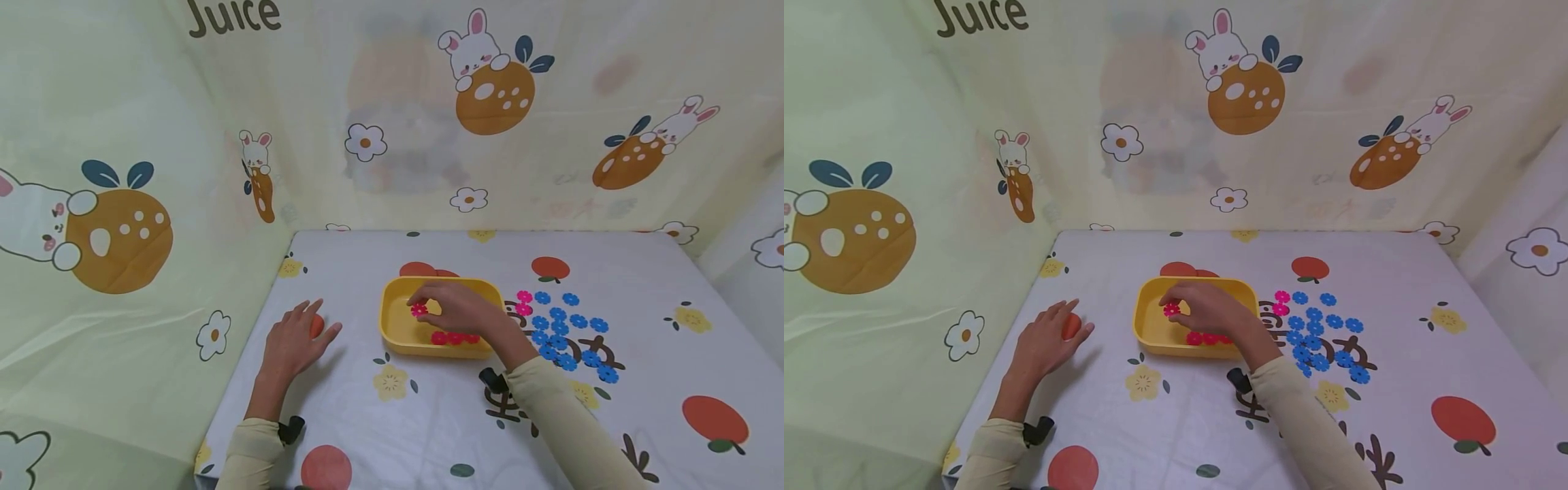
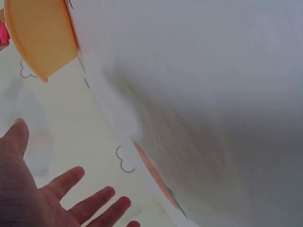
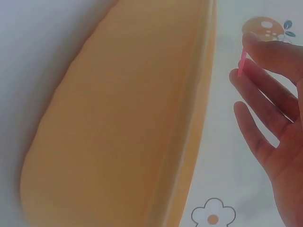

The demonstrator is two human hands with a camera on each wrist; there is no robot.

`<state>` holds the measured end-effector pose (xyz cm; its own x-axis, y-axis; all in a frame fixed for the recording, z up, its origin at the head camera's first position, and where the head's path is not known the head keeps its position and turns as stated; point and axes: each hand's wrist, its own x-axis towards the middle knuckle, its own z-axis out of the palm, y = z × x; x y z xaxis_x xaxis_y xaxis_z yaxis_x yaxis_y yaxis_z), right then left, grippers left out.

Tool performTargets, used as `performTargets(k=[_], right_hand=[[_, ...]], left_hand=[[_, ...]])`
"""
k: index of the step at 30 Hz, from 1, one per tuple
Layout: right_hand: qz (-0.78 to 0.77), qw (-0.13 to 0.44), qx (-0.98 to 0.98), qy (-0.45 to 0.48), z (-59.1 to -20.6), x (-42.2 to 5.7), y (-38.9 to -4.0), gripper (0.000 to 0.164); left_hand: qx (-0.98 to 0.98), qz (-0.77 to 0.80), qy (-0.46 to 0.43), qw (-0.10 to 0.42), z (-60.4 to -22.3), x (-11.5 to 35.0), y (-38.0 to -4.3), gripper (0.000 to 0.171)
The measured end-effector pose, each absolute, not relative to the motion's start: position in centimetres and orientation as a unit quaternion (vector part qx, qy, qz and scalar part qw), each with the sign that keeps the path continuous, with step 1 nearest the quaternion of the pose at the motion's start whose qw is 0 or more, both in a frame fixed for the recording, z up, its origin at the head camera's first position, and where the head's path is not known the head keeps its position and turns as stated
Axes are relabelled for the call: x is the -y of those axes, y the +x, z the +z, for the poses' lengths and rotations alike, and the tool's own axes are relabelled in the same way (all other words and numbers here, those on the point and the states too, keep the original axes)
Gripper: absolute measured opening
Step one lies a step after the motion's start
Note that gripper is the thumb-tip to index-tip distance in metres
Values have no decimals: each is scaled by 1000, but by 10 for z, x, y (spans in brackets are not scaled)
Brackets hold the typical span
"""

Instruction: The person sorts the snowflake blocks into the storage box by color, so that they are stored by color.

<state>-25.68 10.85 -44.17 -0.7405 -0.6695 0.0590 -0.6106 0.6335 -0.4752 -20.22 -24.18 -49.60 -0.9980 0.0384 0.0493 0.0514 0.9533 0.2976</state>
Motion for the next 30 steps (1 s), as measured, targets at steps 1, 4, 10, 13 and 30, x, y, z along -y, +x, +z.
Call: performTargets(k=[1, 4, 10, 13, 30], right_hand=[[-239, 63, -901, -357, -442, -107, -257, 38], [-239, 64, -898, -363, -444, -106, -259, 36], [-236, 66, -897, -368, -454, -104, -261, 34], [-232, 77, -898, -367, -461, -103, -263, 33], [-208, 114, -907, -348, -486, -100, -268, 31]], left_hand=[[988, -151, -23, 22, -496, 242, -202, 83], [988, -152, -23, 21, -497, 242, -202, 82], [988, -153, -16, 14, -500, 242, -202, 82], [988, -155, -13, 12, -502, 242, -202, 82], [988, -154, -18, 24, -502, 246, -203, 80]])
